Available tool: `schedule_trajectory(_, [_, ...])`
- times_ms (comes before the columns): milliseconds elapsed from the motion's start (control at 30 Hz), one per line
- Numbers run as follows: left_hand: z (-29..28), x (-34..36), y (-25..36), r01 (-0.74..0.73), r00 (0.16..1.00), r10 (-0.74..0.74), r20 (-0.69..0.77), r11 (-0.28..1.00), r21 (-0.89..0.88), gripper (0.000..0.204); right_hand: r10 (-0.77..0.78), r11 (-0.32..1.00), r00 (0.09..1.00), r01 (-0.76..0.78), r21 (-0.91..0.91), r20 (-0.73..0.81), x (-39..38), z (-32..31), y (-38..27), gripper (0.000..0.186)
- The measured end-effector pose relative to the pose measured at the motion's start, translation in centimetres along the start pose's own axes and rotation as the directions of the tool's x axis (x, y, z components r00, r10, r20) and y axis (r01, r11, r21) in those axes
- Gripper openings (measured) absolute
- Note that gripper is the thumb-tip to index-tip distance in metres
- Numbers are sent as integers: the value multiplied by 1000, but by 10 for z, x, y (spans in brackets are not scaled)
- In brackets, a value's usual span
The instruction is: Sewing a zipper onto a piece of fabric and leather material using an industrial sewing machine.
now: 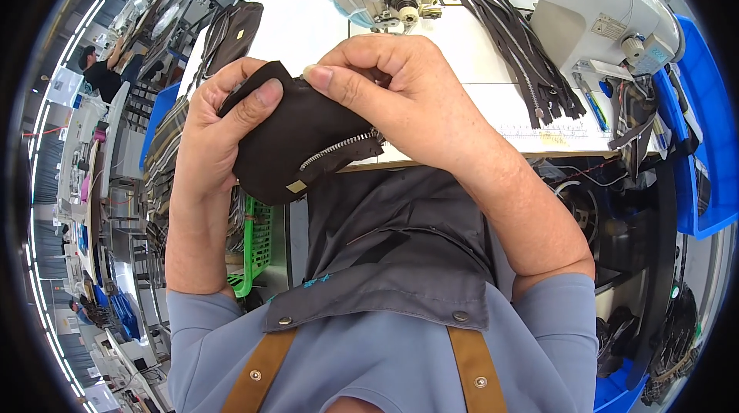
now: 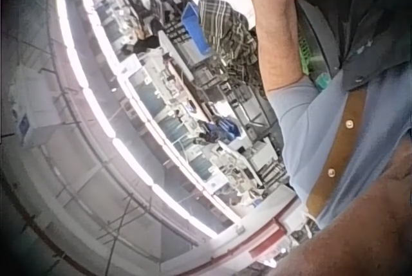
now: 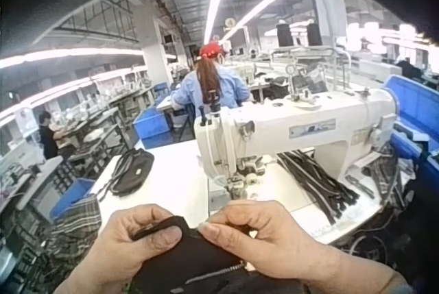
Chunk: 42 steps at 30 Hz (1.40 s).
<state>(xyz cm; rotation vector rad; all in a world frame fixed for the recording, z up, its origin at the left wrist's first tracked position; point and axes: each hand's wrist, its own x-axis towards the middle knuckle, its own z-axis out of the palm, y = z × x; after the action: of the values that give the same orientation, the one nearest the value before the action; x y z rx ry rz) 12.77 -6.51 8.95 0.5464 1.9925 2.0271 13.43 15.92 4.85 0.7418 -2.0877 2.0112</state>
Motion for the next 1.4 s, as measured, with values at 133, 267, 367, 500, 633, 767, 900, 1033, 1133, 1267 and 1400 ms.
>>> schedule_trajectory(133, [1, -1, -3, 51, 998, -52, -22, 998, -28, 21, 84, 991, 994, -91, 93, 73, 1, -2, 2, 24])
schedule_trajectory(267, [1, -2, -6, -92, 991, 106, -78, 982, 164, 18, 84, 993, 995, -88, 76, 56, 1, -3, 2, 24])
schedule_trajectory(367, [2, 1, -8, -291, 940, 337, -41, 863, 412, 15, 124, 992, 991, -125, 13, 48, 0, -1, 2, 24])
schedule_trajectory(500, [2, 1, -4, -246, 954, 301, -4, 788, 564, 13, 38, 998, 998, -35, -55, 51, -2, 1, 4, 24])
schedule_trajectory(633, [-12, -2, 14, -327, 894, 436, -102, 791, 518, 14, -136, 973, 991, 134, 189, 0, -2, 5, 16, 40])
schedule_trajectory(767, [-42, 3, 29, -451, 822, 458, -338, 886, 103, 16, -34, 977, 973, -16, 213, 227, -13, -3, 26, 55])
schedule_trajectory(900, [-83, 13, 14, -462, 791, 375, -484, 884, -71, 19, 323, 872, 902, -402, 280, 288, -25, -8, 38, 49])
schedule_trajectory(1033, [-119, 7, -34, -341, 788, 254, -560, 938, -55, 15, 188, 878, 979, -205, 433, 81, -28, -1, 58, 37])
schedule_trajectory(1133, [-128, -8, -59, -159, 772, 154, -617, 986, 46, 10, 192, 879, 977, -129, 459, -94, -28, -2, 65, 41])
schedule_trajectory(1267, [-85, -28, -66, -10, 797, 408, -446, 746, 665, 26, 111, 975, 974, -68, 214, -197, -23, -6, 59, 42])
schedule_trajectory(1400, [-18, -17, -57, -394, 821, 560, 113, 411, 822, 66, 13, 1000, 998, -15, -17, -68, -20, 7, 46, 48])
